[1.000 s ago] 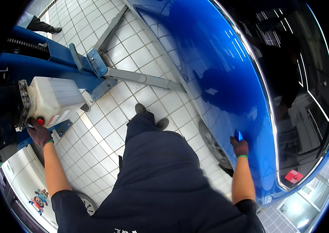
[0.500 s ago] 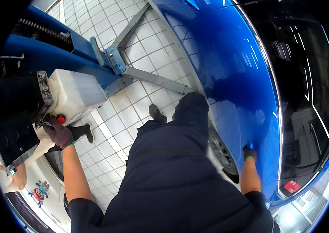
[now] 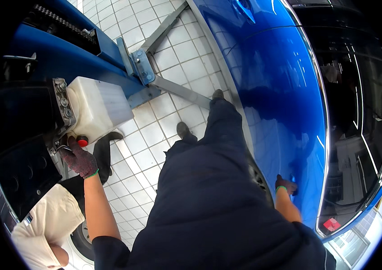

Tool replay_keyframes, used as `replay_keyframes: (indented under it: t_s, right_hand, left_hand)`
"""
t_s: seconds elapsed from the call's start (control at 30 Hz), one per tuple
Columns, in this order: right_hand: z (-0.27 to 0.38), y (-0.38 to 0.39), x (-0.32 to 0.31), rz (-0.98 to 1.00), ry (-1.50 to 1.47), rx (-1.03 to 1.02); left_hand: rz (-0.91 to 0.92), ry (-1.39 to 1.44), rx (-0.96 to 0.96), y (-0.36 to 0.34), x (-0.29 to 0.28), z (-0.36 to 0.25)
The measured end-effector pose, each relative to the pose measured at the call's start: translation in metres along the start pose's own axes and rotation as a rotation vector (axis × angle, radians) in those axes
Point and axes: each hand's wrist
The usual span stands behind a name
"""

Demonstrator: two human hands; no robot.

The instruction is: The person works in an auto repair shop, using a ratchet and an impact wrench to tighten bolts on the underside of a white car. The person then moves to a blue car, operates the hydraulic lift to lower it, and walks around the vehicle.

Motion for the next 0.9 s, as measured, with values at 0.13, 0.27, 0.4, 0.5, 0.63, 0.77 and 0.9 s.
replay_keyframes:
  t_s: [0.13, 0.27, 0.4, 0.5, 0.63, 0.77, 0.9]
  right_hand:
    - [0.042, -0.008, -0.009, 0.714, 0.122, -0.551]
    - [0.167, 0.082, -0.059, 1.206, -0.265, -1.035]
    - [0.267, 0.200, -0.147, 0.838, -0.202, -1.470]
    - [0.306, 0.219, -0.158, 0.972, -0.257, -1.480]
    - [0.319, 0.202, -0.134, 0.962, -0.115, -1.497]
    - [0.313, 0.176, -0.108, 1.063, 0.127, -1.410]
    - [0.318, 0.158, -0.086, 1.155, 0.221, -1.343]
  left_hand:
    - [-0.031, 0.057, 0.106, -0.005, 0.014, 0.032]
    - [-0.026, -0.029, 0.150, -0.006, 0.012, 0.037]
    - [-0.019, 0.280, 0.040, -0.002, 0.010, 0.017]
    - [-0.052, 0.178, 0.035, -0.003, 0.009, 0.010]
    - [-0.039, 0.185, 0.001, -0.002, 0.011, 0.008]
    - [-0.074, 0.352, -0.070, 0.001, 0.022, 0.014]
    - [-0.045, 0.208, -0.176, -0.001, 0.020, 0.029]
Point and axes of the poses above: each hand's wrist, its own y-axis away from the middle knuckle, its own x-axis out of the palm, z = x × y, and after that the axes turned 15 degrees about -y, right-handed
